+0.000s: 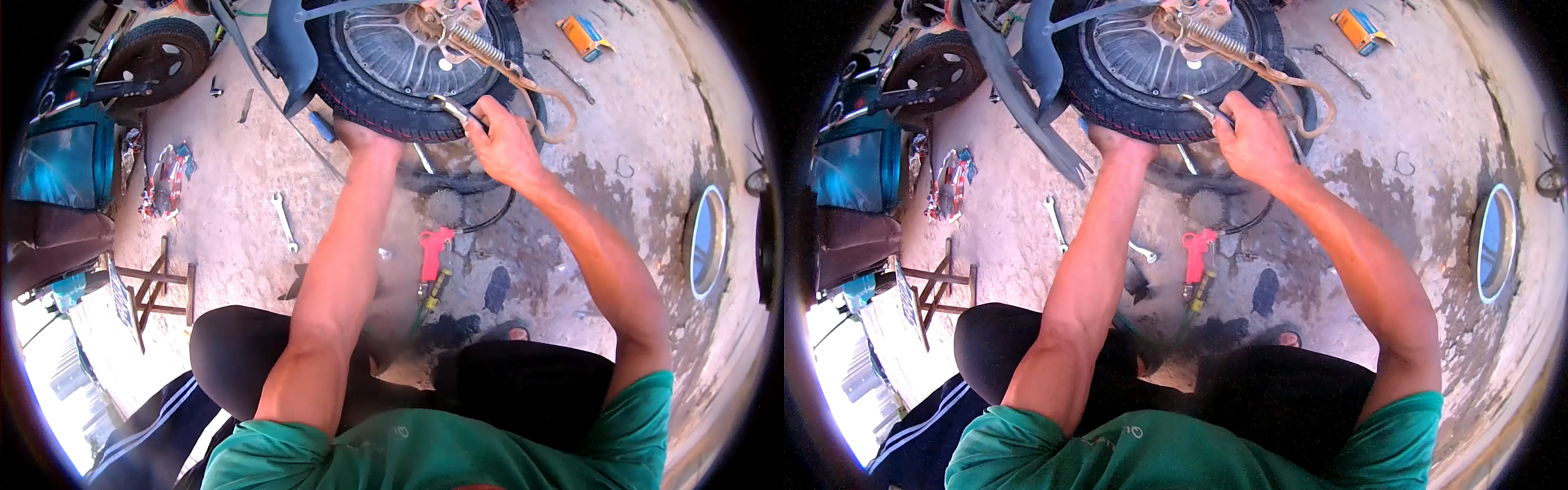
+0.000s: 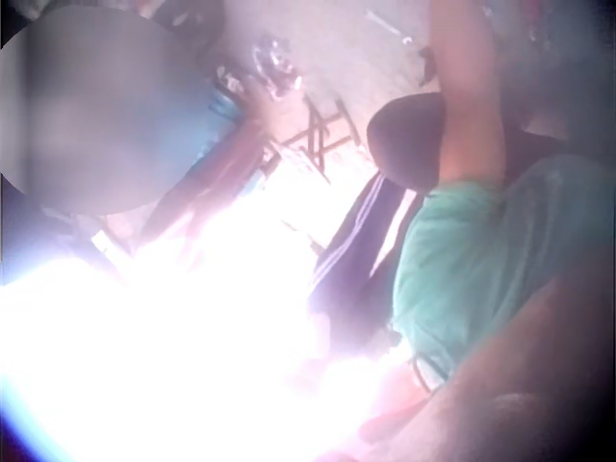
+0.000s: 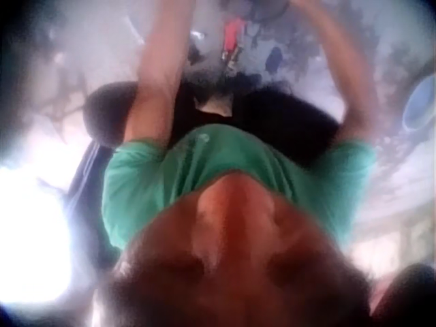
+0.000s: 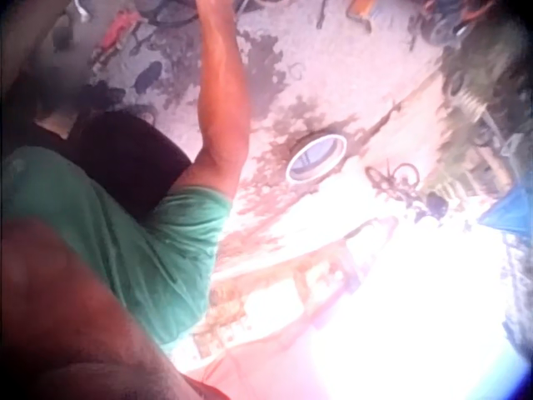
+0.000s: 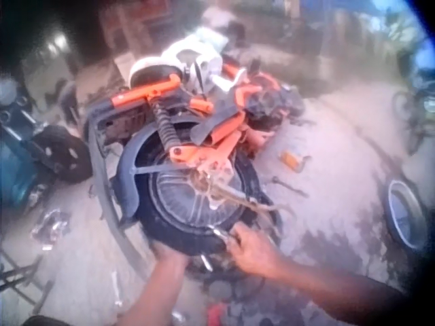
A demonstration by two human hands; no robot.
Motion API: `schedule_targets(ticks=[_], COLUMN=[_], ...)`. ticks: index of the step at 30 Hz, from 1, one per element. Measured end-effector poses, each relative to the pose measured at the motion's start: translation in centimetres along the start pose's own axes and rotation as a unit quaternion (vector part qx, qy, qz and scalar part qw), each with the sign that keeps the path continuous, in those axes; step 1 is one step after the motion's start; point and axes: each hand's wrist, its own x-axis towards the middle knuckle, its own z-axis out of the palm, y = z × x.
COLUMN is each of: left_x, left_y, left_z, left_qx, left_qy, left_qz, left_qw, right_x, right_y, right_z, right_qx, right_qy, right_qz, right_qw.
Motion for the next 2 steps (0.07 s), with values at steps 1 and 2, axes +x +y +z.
schedule_targets(ticks=[1,2], left_x=[0.27,0.56], left_y=[-0.11,0.06], left_z=[-0.33,-0.59], left_qx=[0.024,0.050], left_qy=[-0.011,-0.021], left_qz=[0.003,0.010], left_qw=[1.000,0.998], right_x=[-0.06,-0.04], right_y=[-0.15,-0.90], right_z=[-0.10,-0.40], right_qx=[-0.005,-0.007], right_qy=[-0.007,-0.015], right_qz=[0.019,0.035], right_qw=[1.000,0.999])
